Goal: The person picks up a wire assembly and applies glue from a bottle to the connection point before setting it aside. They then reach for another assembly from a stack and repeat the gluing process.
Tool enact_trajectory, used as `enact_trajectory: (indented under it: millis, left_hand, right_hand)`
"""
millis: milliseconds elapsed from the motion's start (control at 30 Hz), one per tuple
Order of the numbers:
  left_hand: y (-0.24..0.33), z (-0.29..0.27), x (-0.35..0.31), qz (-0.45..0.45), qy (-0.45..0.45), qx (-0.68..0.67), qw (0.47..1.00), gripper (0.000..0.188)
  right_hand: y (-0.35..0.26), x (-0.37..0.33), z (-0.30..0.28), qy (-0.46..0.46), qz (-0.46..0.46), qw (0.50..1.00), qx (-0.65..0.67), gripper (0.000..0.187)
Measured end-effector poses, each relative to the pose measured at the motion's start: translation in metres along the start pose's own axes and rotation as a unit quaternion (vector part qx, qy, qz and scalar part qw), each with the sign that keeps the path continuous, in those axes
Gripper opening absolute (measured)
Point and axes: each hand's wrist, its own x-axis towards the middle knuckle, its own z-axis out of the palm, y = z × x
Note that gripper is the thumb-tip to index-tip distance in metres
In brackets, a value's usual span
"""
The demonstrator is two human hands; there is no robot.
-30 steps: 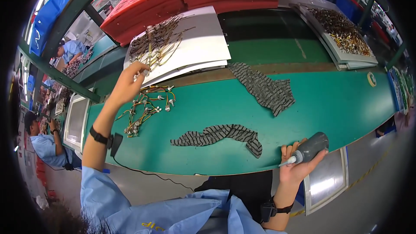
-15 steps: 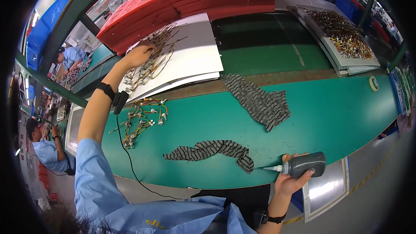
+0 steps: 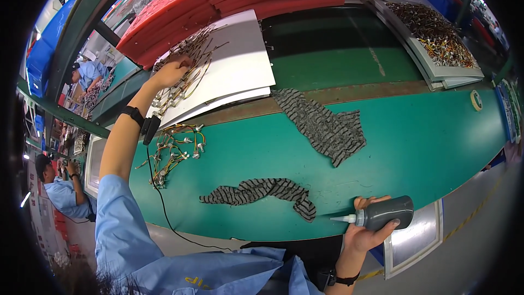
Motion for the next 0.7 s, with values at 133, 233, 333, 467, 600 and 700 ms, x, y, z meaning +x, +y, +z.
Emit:
enact_trajectory:
  millis: [133,233,333,467,600,700]
  left_hand:
    - [-0.006,0.005,-0.001,0.021,0.015,0.014,1.000,0.029]
    - [-0.007,0.008,-0.001,0.056,0.043,0.053,0.996,0.024]
    - [0.002,-0.003,-0.014,0.050,0.099,0.077,0.991,0.025]
    - [0.029,-0.011,-0.049,0.094,0.163,0.066,0.980,0.020]
    - [0.094,0.002,-0.132,0.222,0.161,0.066,0.959,0.007]
    - [0.107,0.030,-0.187,0.174,0.099,0.034,0.979,0.011]
  right_hand:
    - [0.000,0.000,0.002,0.011,0.001,1.000,0.007,0.055]
    - [0.001,0.001,-0.001,-0.006,0.009,1.000,0.007,0.056]
    - [0.004,0.001,0.005,0.025,0.013,0.999,0.025,0.060]
    - [0.000,0.000,-0.005,0.012,0.039,0.997,0.065,0.065]
    - [-0.010,-0.005,-0.014,0.094,0.075,0.984,0.134,0.068]
    - [-0.014,-0.006,-0.006,0.141,0.057,0.980,0.128,0.069]
